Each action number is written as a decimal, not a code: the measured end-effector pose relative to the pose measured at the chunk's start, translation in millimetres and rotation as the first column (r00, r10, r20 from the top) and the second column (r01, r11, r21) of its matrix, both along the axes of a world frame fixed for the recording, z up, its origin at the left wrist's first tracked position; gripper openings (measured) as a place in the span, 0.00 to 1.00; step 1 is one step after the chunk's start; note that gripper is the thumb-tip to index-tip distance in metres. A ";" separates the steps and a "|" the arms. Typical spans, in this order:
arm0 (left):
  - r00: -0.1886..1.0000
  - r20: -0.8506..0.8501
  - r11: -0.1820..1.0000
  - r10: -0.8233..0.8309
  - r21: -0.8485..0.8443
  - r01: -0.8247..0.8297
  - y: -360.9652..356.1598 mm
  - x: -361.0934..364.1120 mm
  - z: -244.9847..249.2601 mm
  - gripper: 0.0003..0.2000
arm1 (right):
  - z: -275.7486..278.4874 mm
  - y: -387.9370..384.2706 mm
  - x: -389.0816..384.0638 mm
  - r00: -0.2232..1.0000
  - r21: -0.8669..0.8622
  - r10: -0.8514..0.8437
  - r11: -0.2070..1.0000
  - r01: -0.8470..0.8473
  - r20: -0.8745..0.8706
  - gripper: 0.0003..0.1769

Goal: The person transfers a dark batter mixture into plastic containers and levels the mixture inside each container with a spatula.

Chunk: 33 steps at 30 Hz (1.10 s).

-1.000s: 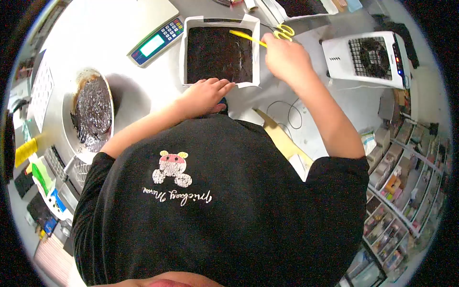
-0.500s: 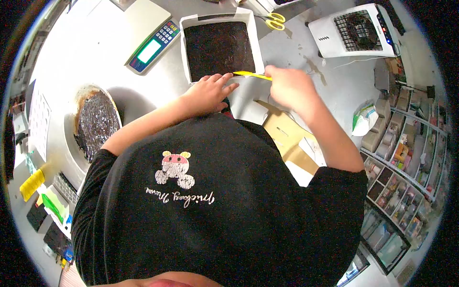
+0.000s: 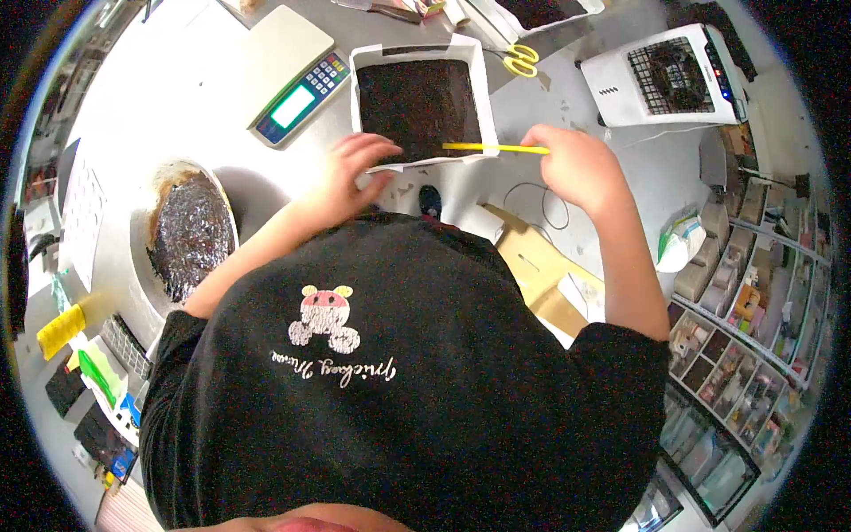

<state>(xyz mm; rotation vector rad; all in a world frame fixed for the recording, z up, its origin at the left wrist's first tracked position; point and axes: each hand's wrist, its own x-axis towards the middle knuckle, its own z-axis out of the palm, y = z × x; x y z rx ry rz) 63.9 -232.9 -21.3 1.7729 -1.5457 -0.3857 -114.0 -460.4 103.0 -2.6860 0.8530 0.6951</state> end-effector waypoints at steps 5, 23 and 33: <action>0.533 -0.626 0.819 0.569 0.373 -0.436 7.8 8.2 -47.6 0.25 | -64.7 -41.7 -22.6 0.758 0.250 -0.292 0.952 0.175 0.583 0.19; -0.469 -0.857 0.815 0.216 0.422 -0.396 -88.8 -44.4 -57.1 0.35 | -141.6 -220.0 94.2 0.653 0.187 -0.283 0.959 0.215 0.702 0.15; -0.482 -0.791 0.717 0.376 0.578 -0.389 -109.2 -40.6 -57.2 0.34 | -170.3 -372.5 140.1 0.490 0.020 -0.201 0.937 0.349 0.848 0.11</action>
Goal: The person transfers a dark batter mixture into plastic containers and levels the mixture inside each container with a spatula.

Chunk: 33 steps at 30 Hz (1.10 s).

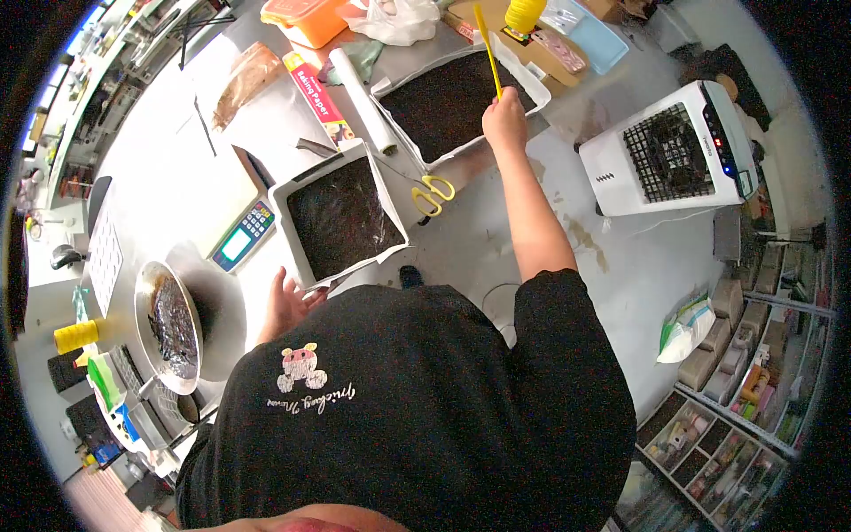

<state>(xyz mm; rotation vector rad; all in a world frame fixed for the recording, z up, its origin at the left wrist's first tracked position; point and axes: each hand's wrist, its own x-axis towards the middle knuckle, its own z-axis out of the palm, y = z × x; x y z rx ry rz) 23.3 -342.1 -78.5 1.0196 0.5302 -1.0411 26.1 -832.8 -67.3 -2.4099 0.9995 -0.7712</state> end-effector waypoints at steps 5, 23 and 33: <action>0.970 -0.035 0.952 0.241 0.205 -0.229 21.7 -7.4 -9.0 0.33 | 30.8 12.6 -26.1 0.968 0.112 -0.120 0.983 0.148 -0.222 0.22; 0.965 0.018 0.948 0.263 0.178 -0.262 48.2 -13.2 -12.5 0.22 | 44.9 109.9 -70.4 0.734 0.234 0.371 0.929 -0.288 -0.568 0.25; 0.976 0.071 0.920 0.207 0.325 -0.219 61.6 -44.7 16.0 0.25 | 78.3 106.8 -44.9 0.778 -0.071 0.593 0.802 -0.592 0.206 0.27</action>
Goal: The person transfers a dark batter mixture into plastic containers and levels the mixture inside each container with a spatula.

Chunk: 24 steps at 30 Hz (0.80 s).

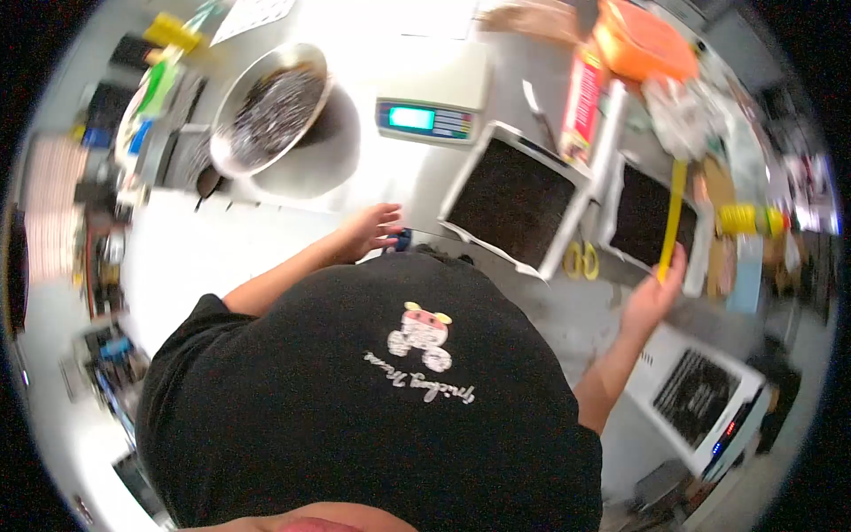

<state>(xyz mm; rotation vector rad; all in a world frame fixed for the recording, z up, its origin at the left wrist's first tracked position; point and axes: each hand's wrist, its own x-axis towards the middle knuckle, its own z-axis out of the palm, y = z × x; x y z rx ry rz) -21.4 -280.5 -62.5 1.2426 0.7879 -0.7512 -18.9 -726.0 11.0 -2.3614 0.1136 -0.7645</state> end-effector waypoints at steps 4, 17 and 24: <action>0.996 0.085 1.000 -0.022 -0.004 0.023 29.0 -17.1 3.2 0.24 | 27.9 66.3 26.6 0.945 0.541 -0.062 0.831 -0.129 0.322 0.28; 0.870 0.319 0.754 -0.376 0.651 0.087 257.9 -48.9 -20.9 0.18 | 16.1 262.3 101.7 0.874 0.580 0.397 0.655 -0.484 0.280 0.16; 0.812 0.543 0.647 0.213 0.545 -0.534 478.3 -41.9 -16.0 0.14 | 13.9 425.4 135.7 0.893 0.647 0.404 0.632 -0.428 0.196 0.16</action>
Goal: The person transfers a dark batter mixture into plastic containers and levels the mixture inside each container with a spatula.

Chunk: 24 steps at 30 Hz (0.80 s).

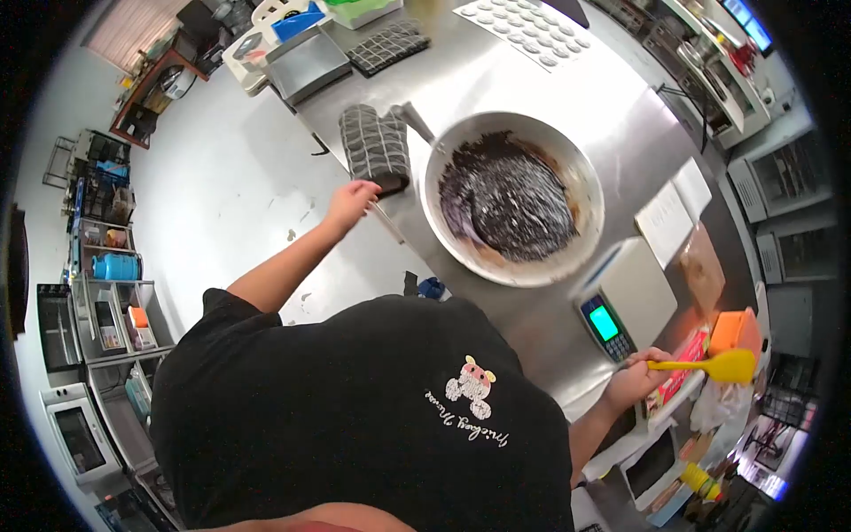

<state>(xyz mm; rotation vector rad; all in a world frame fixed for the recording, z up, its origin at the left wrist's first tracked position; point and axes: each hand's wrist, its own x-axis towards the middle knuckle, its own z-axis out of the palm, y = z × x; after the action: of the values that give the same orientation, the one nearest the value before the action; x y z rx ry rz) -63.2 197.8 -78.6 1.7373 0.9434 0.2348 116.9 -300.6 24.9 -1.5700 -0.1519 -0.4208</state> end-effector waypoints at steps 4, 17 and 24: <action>0.956 0.066 0.951 0.286 -0.139 -0.275 119.1 14.6 -7.8 0.15 | -54.2 55.9 10.3 0.984 -0.667 -0.171 0.727 0.165 0.057 0.12; 0.954 0.069 0.628 -0.293 -0.738 0.246 5.0 76.8 -2.1 0.21 | -104.7 117.7 -34.7 0.845 -0.477 -0.117 0.861 -0.175 -0.521 0.16; 0.971 0.017 0.567 -0.240 -0.809 0.155 -15.9 86.8 -14.9 0.11 | -91.3 149.2 -31.4 0.920 -0.657 -0.137 0.738 -0.153 -0.368 0.07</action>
<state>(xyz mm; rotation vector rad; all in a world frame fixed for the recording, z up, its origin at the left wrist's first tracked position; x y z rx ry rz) 23.6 181.9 -93.5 0.9648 0.7282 -0.4015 85.5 -151.4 -66.4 -2.3518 0.0108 -0.0083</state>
